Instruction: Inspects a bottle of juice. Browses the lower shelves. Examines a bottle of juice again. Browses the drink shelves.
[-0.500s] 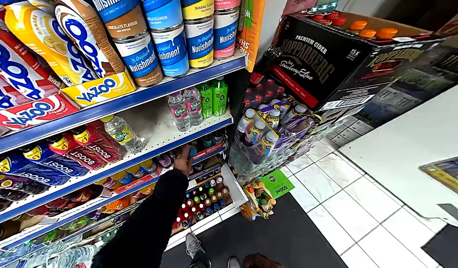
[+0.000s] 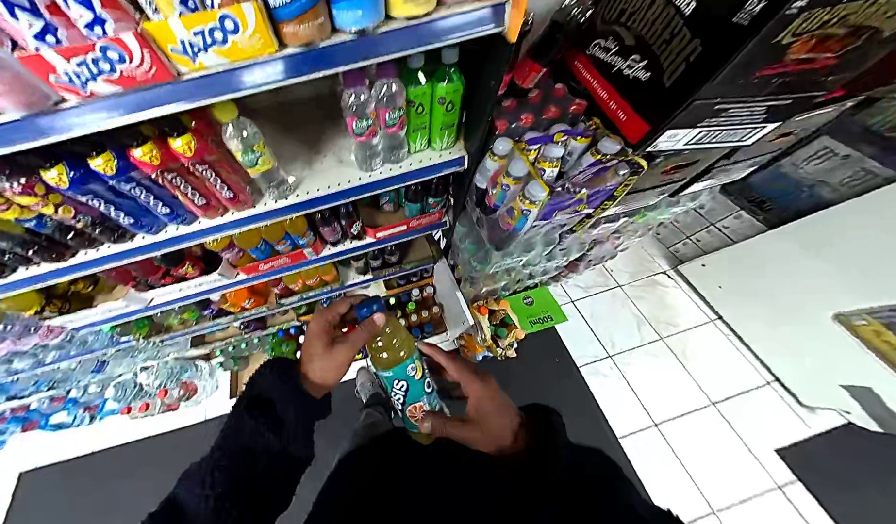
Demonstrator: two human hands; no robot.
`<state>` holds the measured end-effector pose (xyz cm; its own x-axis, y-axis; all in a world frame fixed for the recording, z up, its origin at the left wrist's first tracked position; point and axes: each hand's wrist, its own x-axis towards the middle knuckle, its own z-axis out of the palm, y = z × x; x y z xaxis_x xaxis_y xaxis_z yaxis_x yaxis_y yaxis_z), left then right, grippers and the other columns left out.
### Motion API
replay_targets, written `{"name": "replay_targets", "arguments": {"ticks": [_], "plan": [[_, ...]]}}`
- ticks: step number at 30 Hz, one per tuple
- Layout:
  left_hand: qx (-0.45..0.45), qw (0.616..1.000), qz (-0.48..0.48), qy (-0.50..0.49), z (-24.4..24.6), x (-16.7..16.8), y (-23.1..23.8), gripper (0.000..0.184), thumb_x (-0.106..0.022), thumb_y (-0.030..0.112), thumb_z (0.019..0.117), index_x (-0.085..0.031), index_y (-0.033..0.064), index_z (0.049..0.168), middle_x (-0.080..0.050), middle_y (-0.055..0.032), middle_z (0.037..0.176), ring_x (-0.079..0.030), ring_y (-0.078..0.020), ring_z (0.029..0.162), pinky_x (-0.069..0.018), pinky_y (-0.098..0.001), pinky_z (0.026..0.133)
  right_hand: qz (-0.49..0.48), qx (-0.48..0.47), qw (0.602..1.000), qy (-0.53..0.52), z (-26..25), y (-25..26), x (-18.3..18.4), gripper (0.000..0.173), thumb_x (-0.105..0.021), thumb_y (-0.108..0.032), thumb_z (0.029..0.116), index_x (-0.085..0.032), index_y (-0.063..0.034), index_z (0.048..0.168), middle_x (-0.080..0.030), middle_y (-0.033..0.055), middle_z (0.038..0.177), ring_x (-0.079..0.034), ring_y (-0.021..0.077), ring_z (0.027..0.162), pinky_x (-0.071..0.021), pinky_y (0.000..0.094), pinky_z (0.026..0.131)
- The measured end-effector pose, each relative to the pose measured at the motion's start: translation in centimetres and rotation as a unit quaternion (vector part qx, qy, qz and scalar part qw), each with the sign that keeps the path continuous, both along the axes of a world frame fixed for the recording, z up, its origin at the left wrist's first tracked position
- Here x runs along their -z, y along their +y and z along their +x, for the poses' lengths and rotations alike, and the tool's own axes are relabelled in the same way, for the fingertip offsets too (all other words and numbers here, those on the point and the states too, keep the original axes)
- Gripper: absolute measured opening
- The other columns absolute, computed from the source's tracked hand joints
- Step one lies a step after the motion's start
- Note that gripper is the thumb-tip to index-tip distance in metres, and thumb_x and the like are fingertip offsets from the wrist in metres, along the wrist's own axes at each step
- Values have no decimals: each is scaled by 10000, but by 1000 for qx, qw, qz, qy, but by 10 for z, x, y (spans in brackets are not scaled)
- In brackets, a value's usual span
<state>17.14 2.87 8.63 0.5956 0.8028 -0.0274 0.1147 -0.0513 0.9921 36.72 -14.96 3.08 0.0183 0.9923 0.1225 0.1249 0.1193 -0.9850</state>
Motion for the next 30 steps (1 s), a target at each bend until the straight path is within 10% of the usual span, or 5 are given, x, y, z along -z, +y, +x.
{"name": "replay_targets", "arguments": {"ticks": [5,10,15,30], "plan": [[-53,996,-70,-33,-5,-1,-41,385,-739,291,947,-688,81,1265,-743,-123,995,-726,-247,829,-633,-409,742,-51,-46,992,109,-12,-14,-2,1043,-911,-189,771,-305,-217,1618,-618,138,1398,-728,322,1069,-669,497,843],[11,979,-171,-108,-31,31,-79,653,-715,303,963,-444,132,1533,-641,-185,1319,-686,-331,1094,-607,-493,897,-56,-71,977,193,-12,-29,0,1019,-873,-146,816,-261,-190,1629,-632,203,1358,-709,385,1088,-655,528,841],[86,965,-222,-108,-38,41,-112,922,-758,185,933,-175,243,1645,-582,-236,1389,-687,-400,1084,-632,-505,843,-66,-57,978,191,-14,-36,2,999,-887,-146,803,-321,-285,1615,-636,190,1348,-709,389,1080,-657,517,836],[73,962,-234,-124,-36,28,-117,867,-714,69,954,-233,284,1643,-585,-229,1389,-693,-424,1064,-644,-528,804,-58,-118,967,219,0,-34,0,981,-842,-112,841,-268,-323,1608,-609,213,1360,-694,412,1098,-646,537,836]]}}
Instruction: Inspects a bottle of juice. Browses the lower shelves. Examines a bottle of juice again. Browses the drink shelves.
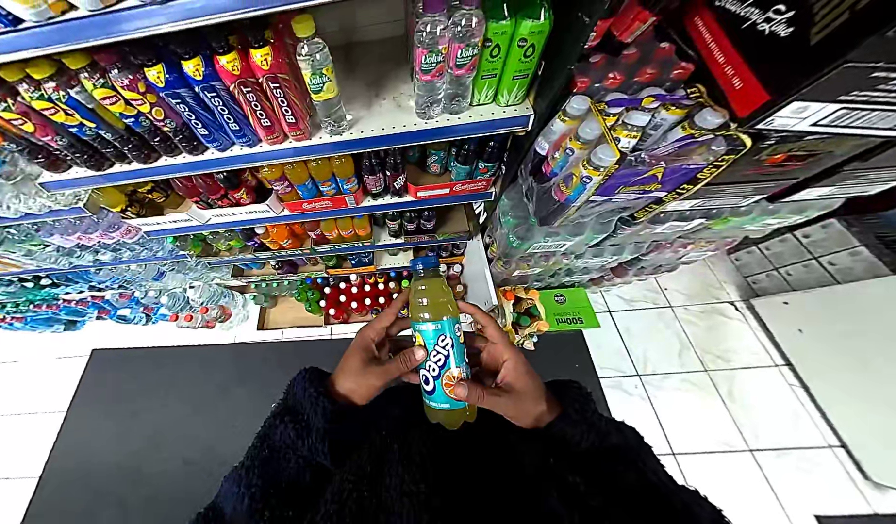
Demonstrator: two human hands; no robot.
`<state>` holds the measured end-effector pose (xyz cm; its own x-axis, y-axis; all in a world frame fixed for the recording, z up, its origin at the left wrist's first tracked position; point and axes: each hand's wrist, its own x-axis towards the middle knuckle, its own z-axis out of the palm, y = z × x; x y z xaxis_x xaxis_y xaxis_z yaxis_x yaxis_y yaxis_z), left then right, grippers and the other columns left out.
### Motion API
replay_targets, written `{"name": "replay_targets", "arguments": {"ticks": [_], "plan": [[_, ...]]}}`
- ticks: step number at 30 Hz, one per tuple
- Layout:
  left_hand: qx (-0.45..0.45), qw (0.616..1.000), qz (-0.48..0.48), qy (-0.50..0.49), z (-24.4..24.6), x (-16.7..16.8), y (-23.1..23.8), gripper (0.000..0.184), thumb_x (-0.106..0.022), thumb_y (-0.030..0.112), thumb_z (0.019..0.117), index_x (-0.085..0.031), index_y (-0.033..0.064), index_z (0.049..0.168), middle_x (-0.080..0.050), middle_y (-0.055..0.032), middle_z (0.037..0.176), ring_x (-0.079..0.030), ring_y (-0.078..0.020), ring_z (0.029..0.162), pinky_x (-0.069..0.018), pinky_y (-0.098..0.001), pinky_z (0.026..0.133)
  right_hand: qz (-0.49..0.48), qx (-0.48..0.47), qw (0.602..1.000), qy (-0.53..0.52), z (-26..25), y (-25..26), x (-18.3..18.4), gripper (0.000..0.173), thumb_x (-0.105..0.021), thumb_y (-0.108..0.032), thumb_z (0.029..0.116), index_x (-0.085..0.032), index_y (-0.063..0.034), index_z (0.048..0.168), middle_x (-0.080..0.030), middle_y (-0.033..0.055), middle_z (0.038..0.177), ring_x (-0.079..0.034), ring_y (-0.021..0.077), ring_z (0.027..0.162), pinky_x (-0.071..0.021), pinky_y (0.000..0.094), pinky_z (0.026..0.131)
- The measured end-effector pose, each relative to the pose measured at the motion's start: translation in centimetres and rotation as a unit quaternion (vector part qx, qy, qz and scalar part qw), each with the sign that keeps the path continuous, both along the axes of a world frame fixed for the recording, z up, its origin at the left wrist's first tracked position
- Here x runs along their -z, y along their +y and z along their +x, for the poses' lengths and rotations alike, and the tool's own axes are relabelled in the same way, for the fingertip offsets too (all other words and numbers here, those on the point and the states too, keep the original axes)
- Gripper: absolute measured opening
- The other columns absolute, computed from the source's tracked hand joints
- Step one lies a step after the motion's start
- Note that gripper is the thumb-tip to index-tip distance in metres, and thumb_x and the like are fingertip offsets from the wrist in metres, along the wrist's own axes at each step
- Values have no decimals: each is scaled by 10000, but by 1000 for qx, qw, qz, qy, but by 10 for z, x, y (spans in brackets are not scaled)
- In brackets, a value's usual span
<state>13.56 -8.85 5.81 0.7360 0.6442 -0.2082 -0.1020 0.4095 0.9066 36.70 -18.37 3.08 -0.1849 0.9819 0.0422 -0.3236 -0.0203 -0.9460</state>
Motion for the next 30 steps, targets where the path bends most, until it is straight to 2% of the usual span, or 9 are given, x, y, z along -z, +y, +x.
{"name": "replay_targets", "arguments": {"ticks": [3,9,16,22,30], "plan": [[4,1000,7,7,0,-1,1,882,-730,76,943,-233,274,1644,-587,-231,1391,-693,-426,1072,-645,-529,811,10,6,1000,4,0,0,2,982,-852,-122,837,-267,-304,1605,-605,226,1360,-696,418,1091,-651,536,824],[16,999,40,-6,1,3,3,1026,-817,37,854,-204,240,1652,-568,-245,1403,-687,-434,1060,-652,-513,800,5,4,1000,22,3,-1,2,972,-835,-138,856,-241,-280,1611,-611,238,1347,-694,410,1099,-642,526,848],[10,999,42,-1,0,2,4,1032,-833,43,841,-223,247,1648,-568,-236,1409,-682,-442,1076,-655,-514,790,5,0,1000,29,1,2,4,980,-830,-122,856,-228,-276,1613,-608,249,1342,-692,420,1099,-641,532,843],[10,998,69,5,0,-1,3,1109,-866,17,792,-206,256,1652,-546,-192,1458,-665,-439,1133,-645,-550,845,15,-7,999,33,2,3,4,960,-823,-135,861,-234,-284,1604,-614,242,1332,-704,396,1077,-639,512,853],[6,997,70,18,-1,-4,3,1103,-873,27,787,-226,264,1648,-565,-173,1446,-678,-430,1113,-652,-543,830,15,-6,1000,27,0,5,4,954,-806,-148,872,-214,-283,1609,-619,234,1323,-705,376,1080,-635,496,861]]}}
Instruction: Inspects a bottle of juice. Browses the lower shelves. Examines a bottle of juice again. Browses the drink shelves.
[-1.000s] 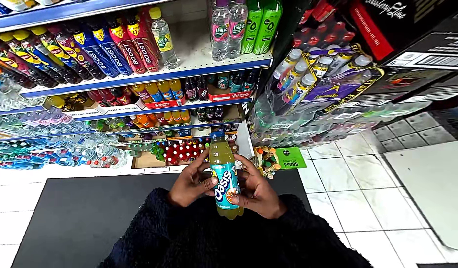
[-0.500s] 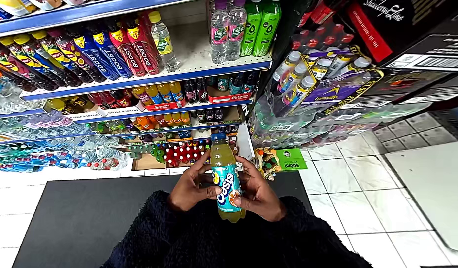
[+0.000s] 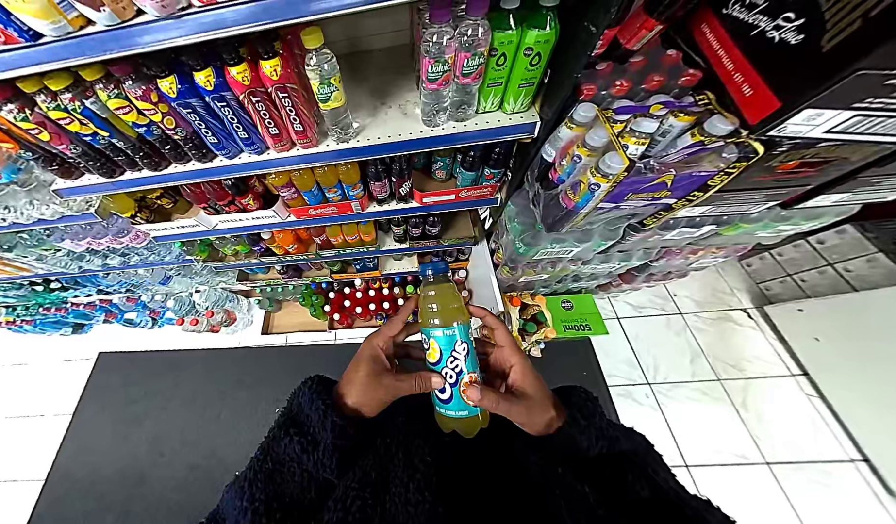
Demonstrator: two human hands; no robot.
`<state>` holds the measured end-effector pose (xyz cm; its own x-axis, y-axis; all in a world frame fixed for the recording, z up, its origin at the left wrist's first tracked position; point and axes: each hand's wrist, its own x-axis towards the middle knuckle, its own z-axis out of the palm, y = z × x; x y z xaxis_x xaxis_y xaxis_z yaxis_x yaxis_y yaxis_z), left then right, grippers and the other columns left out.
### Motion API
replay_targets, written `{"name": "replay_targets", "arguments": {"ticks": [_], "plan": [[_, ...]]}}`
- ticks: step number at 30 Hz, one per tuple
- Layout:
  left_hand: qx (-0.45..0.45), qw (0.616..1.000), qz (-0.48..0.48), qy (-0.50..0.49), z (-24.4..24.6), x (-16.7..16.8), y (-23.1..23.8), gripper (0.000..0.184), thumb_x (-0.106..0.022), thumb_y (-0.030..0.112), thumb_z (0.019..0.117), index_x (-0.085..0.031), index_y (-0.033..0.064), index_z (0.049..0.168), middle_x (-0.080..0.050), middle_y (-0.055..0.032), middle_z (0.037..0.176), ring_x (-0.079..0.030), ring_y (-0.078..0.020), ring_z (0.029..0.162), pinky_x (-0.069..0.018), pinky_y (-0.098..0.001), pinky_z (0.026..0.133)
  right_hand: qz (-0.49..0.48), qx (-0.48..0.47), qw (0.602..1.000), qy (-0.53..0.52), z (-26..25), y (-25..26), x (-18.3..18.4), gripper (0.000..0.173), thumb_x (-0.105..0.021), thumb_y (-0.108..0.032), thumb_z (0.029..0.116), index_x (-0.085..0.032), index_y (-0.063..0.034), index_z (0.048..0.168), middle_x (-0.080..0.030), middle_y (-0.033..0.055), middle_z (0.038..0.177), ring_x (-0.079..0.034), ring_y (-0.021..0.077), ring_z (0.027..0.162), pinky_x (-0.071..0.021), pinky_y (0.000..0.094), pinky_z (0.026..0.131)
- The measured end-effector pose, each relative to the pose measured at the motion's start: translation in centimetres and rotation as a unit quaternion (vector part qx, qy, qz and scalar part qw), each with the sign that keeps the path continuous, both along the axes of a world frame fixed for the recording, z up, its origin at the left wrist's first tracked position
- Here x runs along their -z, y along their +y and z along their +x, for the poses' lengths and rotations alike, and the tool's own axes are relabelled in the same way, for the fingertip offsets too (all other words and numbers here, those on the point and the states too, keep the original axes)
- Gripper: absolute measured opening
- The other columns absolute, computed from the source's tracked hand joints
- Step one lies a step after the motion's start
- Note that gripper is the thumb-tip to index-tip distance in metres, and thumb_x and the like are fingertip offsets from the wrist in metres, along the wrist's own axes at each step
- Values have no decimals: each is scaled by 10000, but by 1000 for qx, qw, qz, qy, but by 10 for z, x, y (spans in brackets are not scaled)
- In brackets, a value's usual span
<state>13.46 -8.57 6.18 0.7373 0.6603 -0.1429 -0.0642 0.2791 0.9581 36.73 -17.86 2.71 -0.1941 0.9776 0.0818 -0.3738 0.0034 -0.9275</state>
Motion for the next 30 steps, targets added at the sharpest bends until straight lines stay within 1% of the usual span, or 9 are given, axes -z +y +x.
{"name": "replay_targets", "arguments": {"ticks": [7,14,19,23,26,30], "plan": [[4,1000,17,12,-1,-5,1,1098,-879,49,787,-231,267,1647,-558,-155,1462,-675,-413,1135,-656,-527,826,10,6,1000,-11,0,2,-1,951,-793,-155,869,-205,-269,1607,-626,224,1319,-705,365,1081,-627,498,880],[-1,1000,7,18,0,-6,0,1093,-881,40,781,-246,262,1643,-571,-150,1448,-687,-416,1108,-658,-529,825,9,4,1000,-5,-1,0,-1,956,-788,-147,874,-191,-268,1612,-604,238,1347,-694,383,1102,-620,512,895],[-3,1000,1,12,0,-4,-1,1102,-880,35,780,-239,272,1644,-572,-173,1437,-684,-433,1104,-657,-539,823,5,7,1000,-5,-2,-1,-1,948,-782,-132,875,-198,-264,1610,-613,242,1328,-698,386,1091,-624,510,886],[-1,1000,3,15,0,-4,-1,1113,-881,38,780,-223,267,1648,-573,-174,1438,-685,-430,1102,-656,-533,832,0,10,1000,-5,-2,-1,-1,947,-779,-102,868,-206,-267,1604,-618,244,1316,-698,390,1087,-626,509,879],[-2,1000,-1,13,0,-3,0,1116,-886,31,770,-240,288,1644,-565,-182,1440,-685,-437,1095,-657,-532,828,0,9,1000,-4,-2,-1,0,954,-779,-109,870,-200,-274,1609,-616,245,1319,-700,392,1080,-627,512,875],[-2,1000,2,7,-1,-2,1,1061,-859,42,810,-239,253,1645,-577,-192,1426,-691,-431,1081,-659,-514,816,-3,10,1000,-9,-3,-1,0,961,-777,-110,870,-186,-260,1614,-624,247,1306,-702,392,1075,-628,512,872]]}}
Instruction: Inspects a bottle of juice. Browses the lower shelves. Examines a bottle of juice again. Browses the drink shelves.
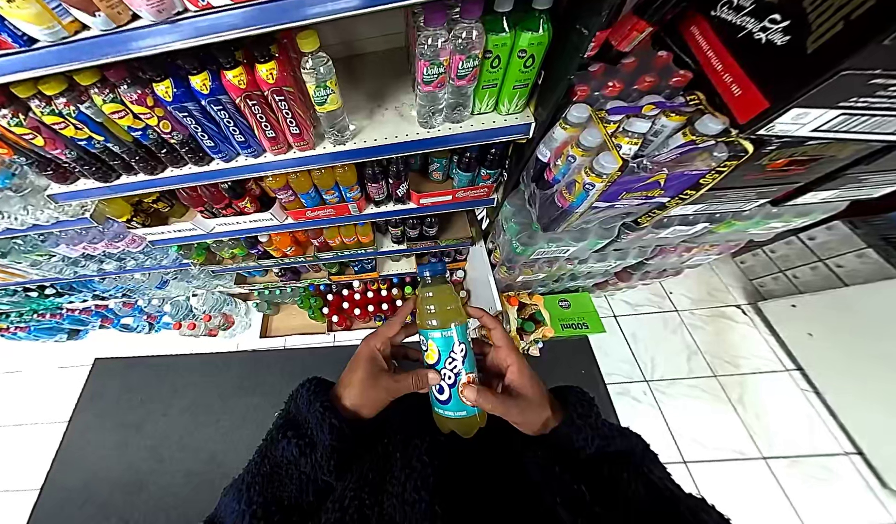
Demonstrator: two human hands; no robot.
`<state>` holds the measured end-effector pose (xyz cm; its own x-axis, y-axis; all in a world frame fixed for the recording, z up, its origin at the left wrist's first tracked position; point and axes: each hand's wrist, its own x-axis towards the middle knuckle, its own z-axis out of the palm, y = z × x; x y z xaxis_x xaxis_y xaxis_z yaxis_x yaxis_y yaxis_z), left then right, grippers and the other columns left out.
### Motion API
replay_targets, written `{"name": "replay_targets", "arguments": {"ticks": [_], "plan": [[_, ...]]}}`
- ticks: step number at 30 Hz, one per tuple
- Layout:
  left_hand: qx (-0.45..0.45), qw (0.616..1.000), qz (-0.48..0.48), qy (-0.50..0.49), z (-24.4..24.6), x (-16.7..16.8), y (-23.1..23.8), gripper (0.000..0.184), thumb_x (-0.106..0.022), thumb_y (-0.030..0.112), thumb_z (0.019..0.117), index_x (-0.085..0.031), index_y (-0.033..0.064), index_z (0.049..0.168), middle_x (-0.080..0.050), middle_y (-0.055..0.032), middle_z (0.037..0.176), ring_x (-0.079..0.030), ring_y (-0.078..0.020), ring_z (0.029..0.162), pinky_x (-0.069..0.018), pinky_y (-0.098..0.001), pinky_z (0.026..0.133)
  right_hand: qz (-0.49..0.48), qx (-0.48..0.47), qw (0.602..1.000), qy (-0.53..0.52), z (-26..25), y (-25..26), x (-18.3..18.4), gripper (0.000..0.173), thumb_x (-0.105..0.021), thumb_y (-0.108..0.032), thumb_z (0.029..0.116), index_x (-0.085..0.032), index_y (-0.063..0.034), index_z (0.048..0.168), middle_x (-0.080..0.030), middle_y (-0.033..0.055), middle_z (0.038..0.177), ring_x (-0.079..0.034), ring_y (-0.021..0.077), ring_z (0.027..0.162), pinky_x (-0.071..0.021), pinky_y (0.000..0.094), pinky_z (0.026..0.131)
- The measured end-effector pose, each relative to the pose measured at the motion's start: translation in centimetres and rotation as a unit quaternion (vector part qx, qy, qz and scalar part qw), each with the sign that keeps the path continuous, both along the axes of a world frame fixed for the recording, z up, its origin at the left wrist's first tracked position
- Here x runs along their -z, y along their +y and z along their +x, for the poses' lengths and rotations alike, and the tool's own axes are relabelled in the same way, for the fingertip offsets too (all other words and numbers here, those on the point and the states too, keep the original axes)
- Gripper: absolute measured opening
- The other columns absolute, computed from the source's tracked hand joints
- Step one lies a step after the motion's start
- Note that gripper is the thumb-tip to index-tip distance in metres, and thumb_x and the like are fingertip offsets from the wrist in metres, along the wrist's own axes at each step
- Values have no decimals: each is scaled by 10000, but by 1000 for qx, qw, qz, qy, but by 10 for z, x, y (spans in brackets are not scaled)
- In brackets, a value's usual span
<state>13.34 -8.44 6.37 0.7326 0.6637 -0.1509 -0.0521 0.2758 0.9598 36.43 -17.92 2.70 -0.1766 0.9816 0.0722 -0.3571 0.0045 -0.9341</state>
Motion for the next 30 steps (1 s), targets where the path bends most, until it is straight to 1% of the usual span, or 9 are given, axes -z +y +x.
{"name": "replay_targets", "arguments": {"ticks": [4,11,13,17,21,24,26,28,30], "plan": [[-3,1000,-5,-10,1,2,2,1035,-849,45,823,-250,243,1643,-586,-201,1410,-688,-439,1078,-660,-522,798,0,3,1000,4,0,2,1,952,-789,-97,859,-218,-267,1602,-614,248,1320,-694,405,1088,-629,524,870],[4,1000,-8,-8,1,4,8,1051,-846,38,824,-218,210,1649,-588,-216,1403,-686,-447,1085,-660,-525,803,-2,6,1000,4,0,5,2,971,-782,-87,862,-187,-248,1612,-614,242,1331,-696,399,1093,-634,522,860],[8,1000,-9,-11,2,4,11,1047,-841,29,827,-217,206,1649,-583,-219,1410,-679,-453,1098,-659,-526,800,-3,6,1000,3,0,7,2,963,-774,-69,860,-192,-249,1607,-611,244,1335,-693,402,1097,-629,528,868],[14,1000,-12,-12,3,4,17,1052,-834,23,831,-205,215,1653,-555,-217,1444,-670,-461,1114,-657,-536,810,-4,19,1000,-6,0,11,2,976,-788,-95,856,-188,-247,1611,-611,243,1338,-694,407,1094,-638,526,847],[18,1000,-16,-4,4,4,26,1050,-837,29,831,-208,210,1652,-565,-212,1437,-669,-460,1117,-655,-540,818,-3,26,1000,0,-1,17,4,978,-782,-68,849,-194,-247,1609,-610,237,1343,-691,402,1103,-633,527,861],[22,1000,-8,6,5,5,35,1040,-844,52,832,-220,212,1648,-591,-208,1405,-676,-441,1113,-649,-530,842,-5,34,999,4,-2,23,6,975,-791,-67,850,-207,-267,1605,-612,239,1339,-691,406,1103,-633,527,859],[18,1000,-12,10,6,6,40,1004,-833,94,855,-224,207,1646,-595,-213,1397,-680,-434,1108,-646,-523,850,-8,42,999,-1,-4,28,6,975,-792,-68,848,-206,-258,1605,-614,238,1339,-691,412,1099,-634,534,857],[5,1000,-19,18,10,7,47,966,-827,147,871,-240,202,1636,-608,-218,1375,-692,-425,1082,-655,-507,814,-5,49,999,-14,-5,34,8,993,-791,-57,848,-184,-226,1615,-600,231,1369,-688,412,1110,-640,538,849],[-4,999,-28,32,16,7,57,935,-830,196,873,-259,174,1613,-623,-221,1341,-705,-418,1043,-662,-497,772,-3,63,998,-24,-5,40,9,1001,-804,-55,841,-187,-191,1618,-601,225,1377,-682,421,1126,-643,552,849]]}}
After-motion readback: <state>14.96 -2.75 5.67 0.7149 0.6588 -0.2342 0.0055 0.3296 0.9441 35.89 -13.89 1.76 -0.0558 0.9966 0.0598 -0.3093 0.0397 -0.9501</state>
